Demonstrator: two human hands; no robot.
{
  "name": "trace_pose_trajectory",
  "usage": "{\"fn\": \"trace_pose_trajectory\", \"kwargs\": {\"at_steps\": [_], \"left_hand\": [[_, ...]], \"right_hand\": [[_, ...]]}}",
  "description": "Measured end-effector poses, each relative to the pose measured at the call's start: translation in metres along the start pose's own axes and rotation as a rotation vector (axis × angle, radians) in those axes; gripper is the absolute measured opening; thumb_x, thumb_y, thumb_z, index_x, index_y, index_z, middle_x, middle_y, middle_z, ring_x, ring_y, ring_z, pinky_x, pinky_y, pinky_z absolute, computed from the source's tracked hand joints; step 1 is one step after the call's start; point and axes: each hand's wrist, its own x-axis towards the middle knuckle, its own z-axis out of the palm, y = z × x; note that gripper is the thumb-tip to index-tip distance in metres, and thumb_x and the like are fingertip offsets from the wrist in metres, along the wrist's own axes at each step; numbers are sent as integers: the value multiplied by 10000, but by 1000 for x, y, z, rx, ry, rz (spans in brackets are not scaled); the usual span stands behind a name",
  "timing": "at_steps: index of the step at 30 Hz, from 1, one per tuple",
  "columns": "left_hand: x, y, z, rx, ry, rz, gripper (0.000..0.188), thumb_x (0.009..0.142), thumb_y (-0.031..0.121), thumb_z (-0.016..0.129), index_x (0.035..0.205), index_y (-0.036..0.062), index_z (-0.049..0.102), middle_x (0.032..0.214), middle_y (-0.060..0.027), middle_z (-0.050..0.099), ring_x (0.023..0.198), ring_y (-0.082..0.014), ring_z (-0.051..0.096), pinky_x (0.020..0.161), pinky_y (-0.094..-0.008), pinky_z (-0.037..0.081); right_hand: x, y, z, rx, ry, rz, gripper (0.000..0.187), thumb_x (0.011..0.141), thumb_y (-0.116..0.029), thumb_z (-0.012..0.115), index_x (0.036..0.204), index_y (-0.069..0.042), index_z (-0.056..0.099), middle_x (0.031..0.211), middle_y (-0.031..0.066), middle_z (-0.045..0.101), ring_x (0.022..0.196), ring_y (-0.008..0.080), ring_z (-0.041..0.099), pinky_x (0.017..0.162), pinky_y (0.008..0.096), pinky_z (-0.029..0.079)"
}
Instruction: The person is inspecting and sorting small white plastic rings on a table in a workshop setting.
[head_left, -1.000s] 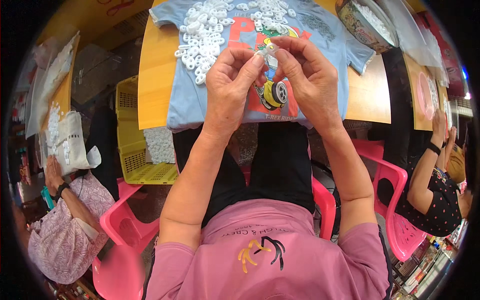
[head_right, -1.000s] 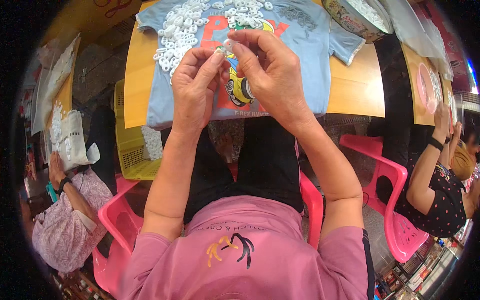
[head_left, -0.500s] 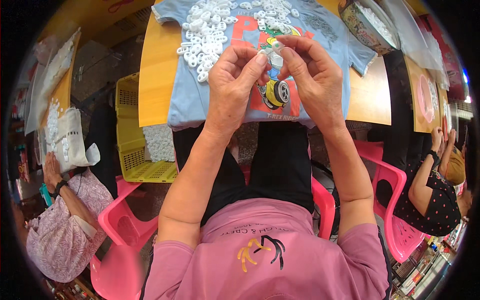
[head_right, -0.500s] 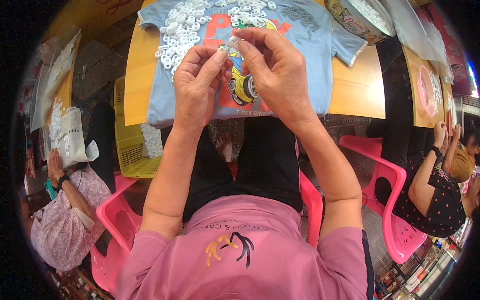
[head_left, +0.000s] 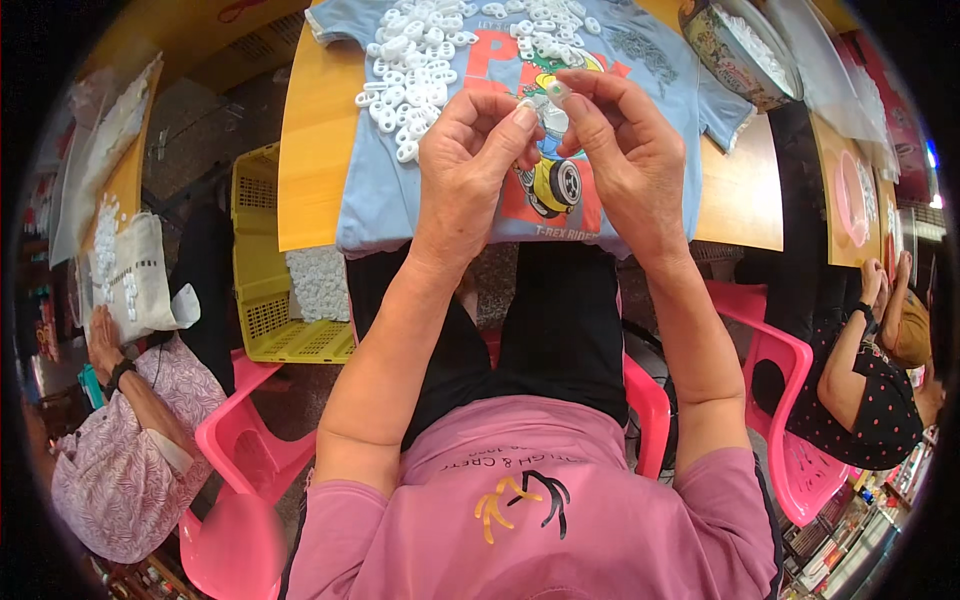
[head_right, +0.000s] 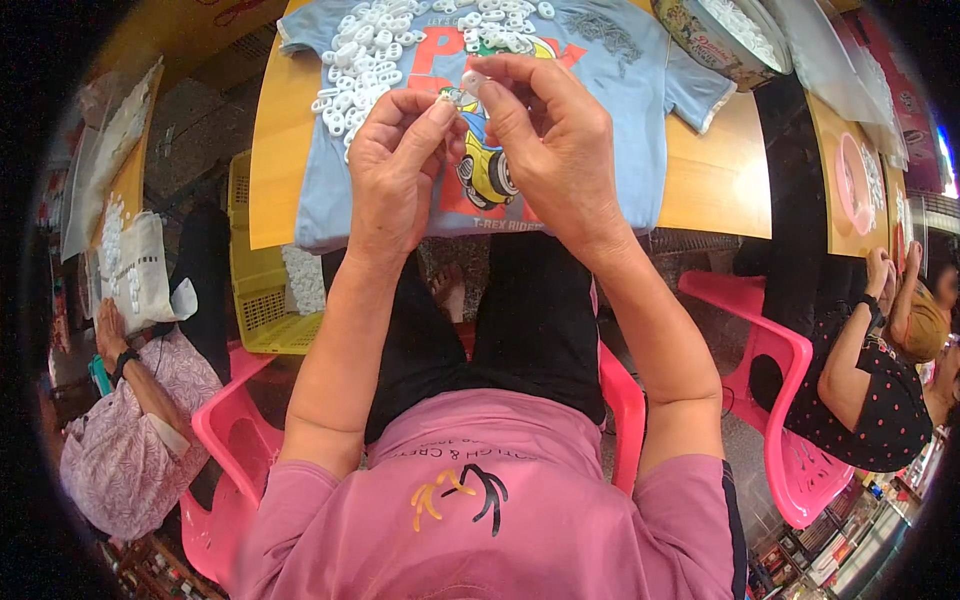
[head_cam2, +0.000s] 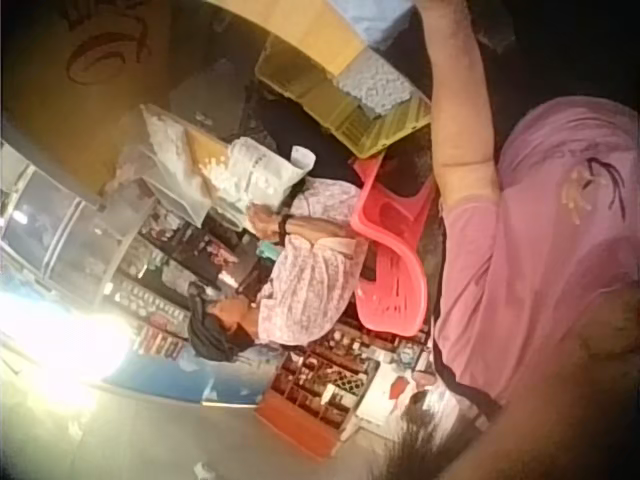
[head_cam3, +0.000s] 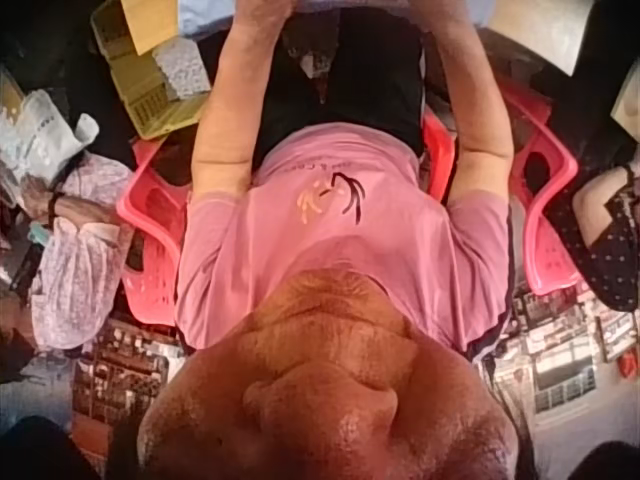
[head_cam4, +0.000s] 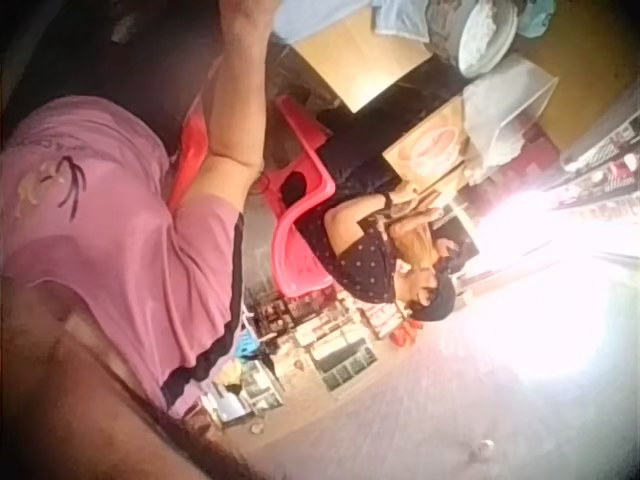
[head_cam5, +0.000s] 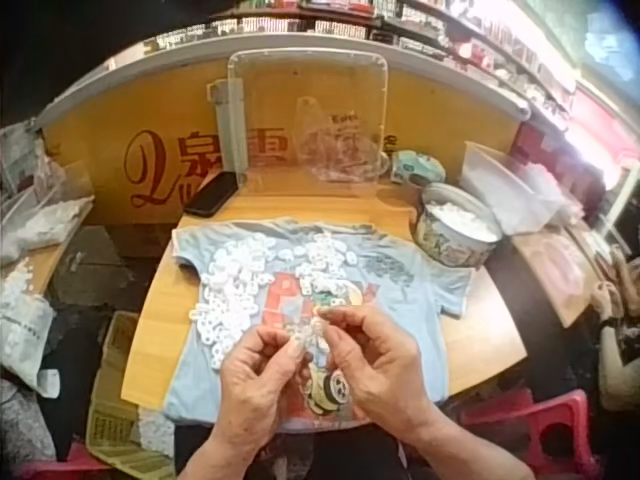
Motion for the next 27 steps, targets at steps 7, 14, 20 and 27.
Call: {"fn": "trace_pose_trajectory", "kwargs": {"at_steps": [7, 14, 20, 27], "left_hand": [[0, -1, -1, 5, 6, -2, 131, 911, 94, 640, 980, 3, 576, 838, -65, 647, 710, -95, 588, 667, -223, 489], [0, 0, 0, -9, 13, 4, 138, 907, 93, 645, 983, -1, 579, 846, -64, 644, 718, -95, 583, 666, -225, 487], [-1, 0, -1, -23, 14, 0, 132, 905, 87, 647, 982, 4, 580, 842, -62, 641, 713, -92, 580, 663, -224, 486], [1, 0, 1, -56, 29, 37, 126, 911, 87, 644, 989, 10, 582, 883, -57, 641, 742, -89, 586, 688, -220, 488]], "right_hand": [[2, 0, -2, 230, -35, 178, 259, 957, -132, 598, 1159, 31, 616, 957, 65, 643, 721, 81, 589, 667, 232, 513], [7, 8, -10, 719, -129, 489, 316, 948, -143, 601, 1217, 22, 579, 977, 64, 625, 754, 83, 575, 656, 262, 527], [7, 10, -11, 867, -173, 537, 350, 938, -128, 611, 1245, 30, 551, 989, 63, 625, 762, 85, 577, 666, 268, 525], [7, 5, -11, 455, -120, 369, 331, 925, -118, 632, 1212, 38, 578, 938, 62, 633, 751, 95, 583, 667, 260, 524]]}}
